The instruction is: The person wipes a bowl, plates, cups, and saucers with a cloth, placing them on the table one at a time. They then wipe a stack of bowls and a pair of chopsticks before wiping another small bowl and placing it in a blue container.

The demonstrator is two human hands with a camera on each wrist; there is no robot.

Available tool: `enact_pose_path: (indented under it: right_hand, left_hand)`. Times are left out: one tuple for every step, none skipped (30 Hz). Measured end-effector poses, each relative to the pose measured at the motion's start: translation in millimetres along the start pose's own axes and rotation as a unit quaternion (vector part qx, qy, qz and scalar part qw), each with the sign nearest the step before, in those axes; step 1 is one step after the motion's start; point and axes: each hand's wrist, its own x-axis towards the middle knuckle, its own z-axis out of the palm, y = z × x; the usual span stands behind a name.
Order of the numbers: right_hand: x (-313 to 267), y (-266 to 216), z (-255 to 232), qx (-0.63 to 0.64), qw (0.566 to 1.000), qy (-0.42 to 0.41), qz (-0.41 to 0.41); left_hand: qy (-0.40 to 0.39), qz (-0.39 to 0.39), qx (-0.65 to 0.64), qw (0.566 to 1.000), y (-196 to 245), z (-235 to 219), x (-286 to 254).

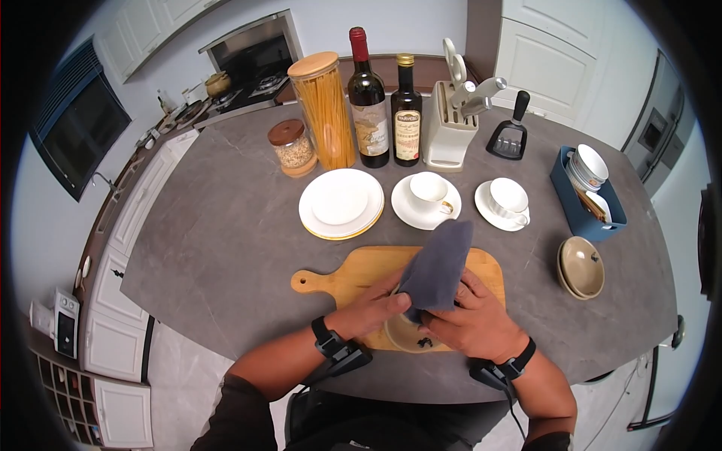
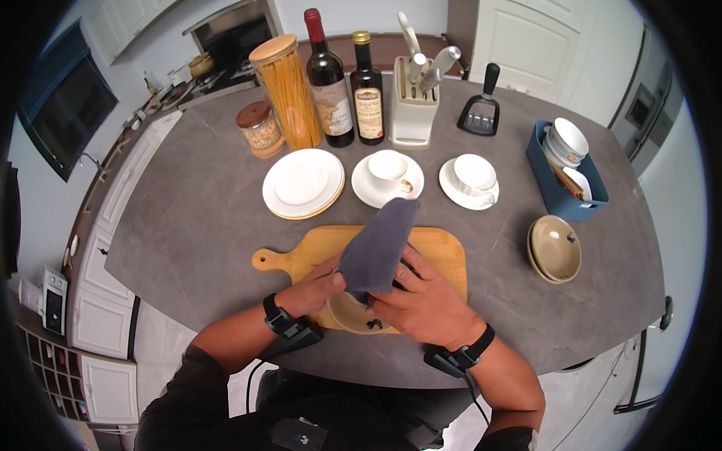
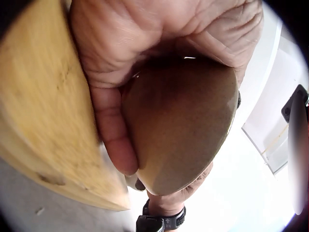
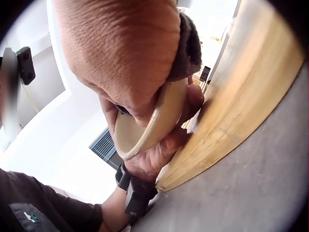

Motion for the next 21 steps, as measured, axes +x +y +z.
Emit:
enact_pose_path:
  right_hand:
    - [0, 0, 0, 0.004, 1.000, -0.003, 0.001]
    - [0, -1, 0, 0.008, 1.000, -0.006, 0.001]
    - [1, -1, -1, 0.008, 1.000, -0.005, 0.001]
    - [3, 0, -1, 0.044, 0.998, 0.010, 0.033]
    - [4, 1, -1, 0.081, 0.994, 0.026, 0.065]
    - [3, 1, 0, 0.080, 0.994, 0.026, 0.065]
    - [0, 0, 4, 0.089, 0.988, 0.051, 0.114]
    - [-3, 0, 7, 0.098, 0.979, 0.076, 0.163]
    - [-6, 0, 11, 0.097, 0.979, 0.076, 0.163]
    - [-8, 0, 16, 0.126, 0.964, 0.107, 0.209]
    - [-9, 1, 20, 0.155, 0.945, 0.138, 0.253]
    - [-10, 1, 22, 0.154, 0.945, 0.138, 0.253]
    - [-10, 1, 24, 0.146, 0.939, 0.150, 0.274]
    - [-10, 1, 25, 0.137, 0.932, 0.162, 0.295]
    - [-10, -2, 27, 0.136, 0.932, 0.161, 0.294]
    - [-9, -6, 29, 0.209, 0.899, 0.156, 0.351]
    - [-9, -8, 32, 0.280, 0.858, 0.149, 0.404]
    - [-9, -8, 35, 0.281, 0.859, 0.149, 0.402]
    - [-8, -8, 38, 0.334, 0.833, 0.159, 0.411]
    - [-9, -8, 40, 0.386, 0.804, 0.168, 0.419]
    - [-11, -7, 41, 0.386, 0.804, 0.168, 0.420]
  left_hand:
    - [-0.008, 0.003, -0.003, 1.000, 1, 0, 0]
    - [-0.008, 0.003, -0.002, 1.000, 2, 2, 0]
    - [0.009, 0.001, 0.012, 1.000, 5, 4, 0]
    - [0.025, -0.001, 0.026, 0.999, 7, 7, 0]
    - [0.025, -0.001, 0.027, 0.999, 5, 6, 0]
    - [0.033, -0.003, -0.004, 0.999, 0, 6, -1]
    - [0.041, -0.004, -0.035, 0.999, -2, 7, -2]
    - [0.040, -0.005, -0.035, 0.999, -3, 8, -1]
    - [0.054, 0.007, -0.051, 0.997, -4, 9, -1]
    - [0.069, 0.020, -0.067, 0.995, -5, 10, 0]
    - [0.068, 0.020, -0.067, 0.995, -6, 11, 0]
    - [0.080, 0.029, -0.080, 0.993, -8, 10, 0]
    - [0.091, 0.038, -0.093, 0.991, -9, 10, 0]
    - [0.091, 0.038, -0.094, 0.991, -9, 10, 0]
    - [0.098, 0.046, -0.088, 0.990, -9, 10, -1]
    - [0.105, 0.054, -0.082, 0.990, -8, 10, -1]
    - [0.105, 0.055, -0.082, 0.990, -10, 8, -1]
    - [0.117, 0.091, -0.044, 0.988, -12, 7, -2]
    - [0.129, 0.125, -0.007, 0.984, -12, 5, -2]
    - [0.130, 0.125, -0.007, 0.984, -12, 5, -3]
    - [0.131, 0.134, 0.028, 0.982, -12, 4, -3]
